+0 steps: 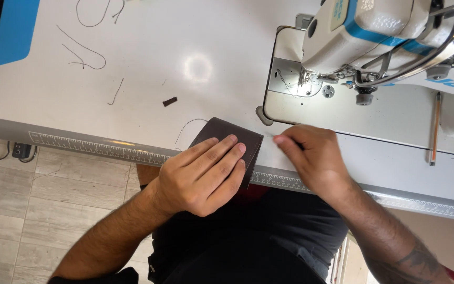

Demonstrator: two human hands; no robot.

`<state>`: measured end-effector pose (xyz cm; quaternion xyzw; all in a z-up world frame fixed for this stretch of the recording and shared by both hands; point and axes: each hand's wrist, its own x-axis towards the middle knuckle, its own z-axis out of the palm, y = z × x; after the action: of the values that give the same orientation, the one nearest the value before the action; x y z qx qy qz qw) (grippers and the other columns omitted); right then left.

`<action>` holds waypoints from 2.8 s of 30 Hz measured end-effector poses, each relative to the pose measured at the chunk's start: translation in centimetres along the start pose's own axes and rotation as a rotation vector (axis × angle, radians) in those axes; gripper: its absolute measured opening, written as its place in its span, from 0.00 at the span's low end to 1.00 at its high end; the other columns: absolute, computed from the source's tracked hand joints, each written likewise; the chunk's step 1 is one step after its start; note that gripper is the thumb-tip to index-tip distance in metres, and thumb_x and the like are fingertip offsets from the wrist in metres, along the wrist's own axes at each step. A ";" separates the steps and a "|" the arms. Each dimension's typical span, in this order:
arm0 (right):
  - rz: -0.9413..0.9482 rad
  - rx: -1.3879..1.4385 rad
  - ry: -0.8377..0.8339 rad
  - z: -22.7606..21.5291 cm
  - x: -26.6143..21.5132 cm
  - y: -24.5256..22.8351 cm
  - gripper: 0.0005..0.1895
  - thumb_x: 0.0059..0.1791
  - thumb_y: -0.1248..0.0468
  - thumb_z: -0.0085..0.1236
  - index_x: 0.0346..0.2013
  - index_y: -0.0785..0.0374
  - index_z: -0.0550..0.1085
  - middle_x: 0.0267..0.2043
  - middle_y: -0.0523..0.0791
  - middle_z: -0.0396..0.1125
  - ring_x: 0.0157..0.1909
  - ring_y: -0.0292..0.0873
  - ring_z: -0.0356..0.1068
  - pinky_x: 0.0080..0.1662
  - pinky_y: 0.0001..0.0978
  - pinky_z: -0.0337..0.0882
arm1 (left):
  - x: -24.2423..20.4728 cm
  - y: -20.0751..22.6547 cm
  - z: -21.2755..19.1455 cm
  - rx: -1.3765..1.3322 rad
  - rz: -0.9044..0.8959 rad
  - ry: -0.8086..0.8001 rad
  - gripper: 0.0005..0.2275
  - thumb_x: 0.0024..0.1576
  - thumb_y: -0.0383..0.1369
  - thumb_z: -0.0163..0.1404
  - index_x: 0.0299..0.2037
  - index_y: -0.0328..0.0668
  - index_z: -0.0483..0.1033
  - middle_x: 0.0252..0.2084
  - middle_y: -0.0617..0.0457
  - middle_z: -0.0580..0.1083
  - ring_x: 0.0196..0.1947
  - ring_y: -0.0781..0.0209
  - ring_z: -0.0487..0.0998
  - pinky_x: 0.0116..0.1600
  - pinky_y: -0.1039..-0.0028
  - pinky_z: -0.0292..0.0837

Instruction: Sewing leather pieces together to assemble a wallet and trimming excess threads using snips.

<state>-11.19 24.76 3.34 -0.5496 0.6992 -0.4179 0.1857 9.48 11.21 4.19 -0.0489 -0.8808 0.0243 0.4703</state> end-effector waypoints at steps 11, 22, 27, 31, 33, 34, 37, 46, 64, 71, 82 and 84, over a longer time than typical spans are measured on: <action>-0.159 -0.021 0.333 2.3 -1.3 -1.2 0.09 0.45 0.72 0.72 0.37 0.70 0.79 0.33 0.48 0.73 0.22 0.42 0.65 0.27 0.30 0.62 | 4.0 -4.7 2.7 -0.389 -0.188 -0.273 0.09 0.52 0.25 0.62 0.41 0.35 0.79 0.30 0.42 0.77 0.33 0.44 0.82 0.39 0.56 0.80; 0.058 -0.009 0.474 3.0 -1.2 -3.0 0.15 0.51 0.71 0.64 0.52 0.67 0.74 0.51 0.45 0.73 0.20 0.31 0.45 0.25 0.22 0.49 | 4.3 -8.1 5.3 -0.816 -0.650 -0.562 0.20 0.51 0.28 0.65 0.54 0.43 0.78 0.51 0.53 0.80 0.52 0.58 0.80 0.57 0.71 0.71; 0.283 0.183 0.485 2.7 0.1 -1.0 0.19 0.49 0.71 0.63 0.55 0.62 0.72 0.36 0.41 0.70 0.21 0.27 0.47 0.29 0.19 0.56 | 4.3 -8.5 6.2 -0.753 -0.771 -0.724 0.27 0.49 0.35 0.68 0.60 0.52 0.74 0.53 0.50 0.78 0.52 0.52 0.76 0.52 0.64 0.70; 0.358 0.198 0.447 2.2 -0.7 -1.0 0.20 0.48 0.71 0.63 0.53 0.58 0.70 0.31 0.38 0.69 0.23 0.26 0.52 0.31 0.19 0.58 | 3.5 -10.3 6.5 -0.759 -0.715 -0.784 0.15 0.58 0.28 0.62 0.26 0.42 0.67 0.24 0.60 0.78 0.21 0.70 0.63 0.30 0.74 0.59; 0.371 0.176 0.415 1.9 -1.4 -0.7 0.20 0.48 0.72 0.62 0.54 0.60 0.69 0.27 0.38 0.63 0.26 0.26 0.57 0.38 0.17 0.61 | 3.3 -10.8 6.8 -0.677 -0.697 -0.795 0.06 0.60 0.27 0.56 0.30 0.43 0.82 0.24 0.58 0.77 0.23 0.70 0.74 0.31 0.77 0.70; 0.377 0.173 0.414 1.6 -1.5 -1.1 0.20 0.48 0.72 0.62 0.54 0.60 0.69 0.27 0.38 0.63 0.26 0.26 0.57 0.38 0.17 0.61 | 3.0 -10.8 7.1 -0.683 -0.699 -0.796 0.06 0.60 0.27 0.56 0.30 0.43 0.82 0.24 0.58 0.77 0.23 0.70 0.74 0.31 0.77 0.70; 0.420 0.097 0.321 0.8 -1.6 -2.1 0.18 0.49 0.70 0.63 0.52 0.59 0.71 0.28 0.39 0.64 0.25 0.28 0.54 0.34 0.19 0.59 | 2.5 -10.9 8.1 -0.747 -0.608 -0.715 0.08 0.60 0.26 0.55 0.28 0.43 0.81 0.21 0.58 0.75 0.21 0.70 0.71 0.30 0.77 0.67; -0.094 -0.554 0.192 0.6 0.8 -1.4 0.23 0.61 0.54 0.46 0.50 0.75 0.74 0.42 0.52 0.71 0.35 0.50 0.69 0.37 0.44 0.69 | 1.4 -11.1 10.8 -0.776 -0.417 -0.306 0.08 0.60 0.20 0.58 0.28 0.37 0.78 0.22 0.57 0.73 0.24 0.64 0.72 0.35 0.73 0.70; 0.174 -0.632 0.033 2.9 8.8 -0.1 0.26 0.61 0.54 0.55 0.22 0.65 0.69 0.19 0.45 0.64 0.23 0.49 0.57 0.34 0.44 0.60 | 0.5 -12.9 12.4 -0.536 -0.365 -0.100 0.05 0.52 0.22 0.53 0.26 0.41 0.78 0.24 0.56 0.76 0.24 0.55 0.76 0.29 0.65 0.67; 0.187 -0.681 0.052 3.6 8.7 0.2 0.30 0.62 0.56 0.55 0.19 0.64 0.59 0.16 0.45 0.53 0.23 0.49 0.47 0.33 0.45 0.55 | 0.2 -12.7 12.7 -0.509 -0.365 -0.120 0.05 0.52 0.23 0.54 0.26 0.43 0.77 0.24 0.57 0.75 0.24 0.54 0.74 0.27 0.65 0.65; 0.154 -0.627 0.132 3.8 7.4 1.5 0.28 0.62 0.57 0.58 0.21 0.64 0.62 0.18 0.45 0.58 0.24 0.48 0.53 0.32 0.45 0.55 | -0.2 -13.0 12.4 -0.546 -0.402 -0.073 0.06 0.53 0.23 0.54 0.25 0.43 0.75 0.22 0.57 0.75 0.23 0.58 0.74 0.30 0.69 0.66; 0.196 -0.620 0.134 4.0 7.6 1.3 0.27 0.62 0.55 0.57 0.21 0.63 0.65 0.19 0.43 0.60 0.24 0.48 0.52 0.31 0.45 0.56 | 0.2 -12.5 12.3 -0.535 -0.387 -0.090 0.08 0.53 0.21 0.52 0.23 0.42 0.72 0.20 0.56 0.70 0.21 0.58 0.70 0.28 0.68 0.62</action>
<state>-11.64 16.28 1.49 -0.4814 0.8533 -0.2005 0.0025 -1.61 -1.20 -1.33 -0.0011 -0.8689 -0.2955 0.3972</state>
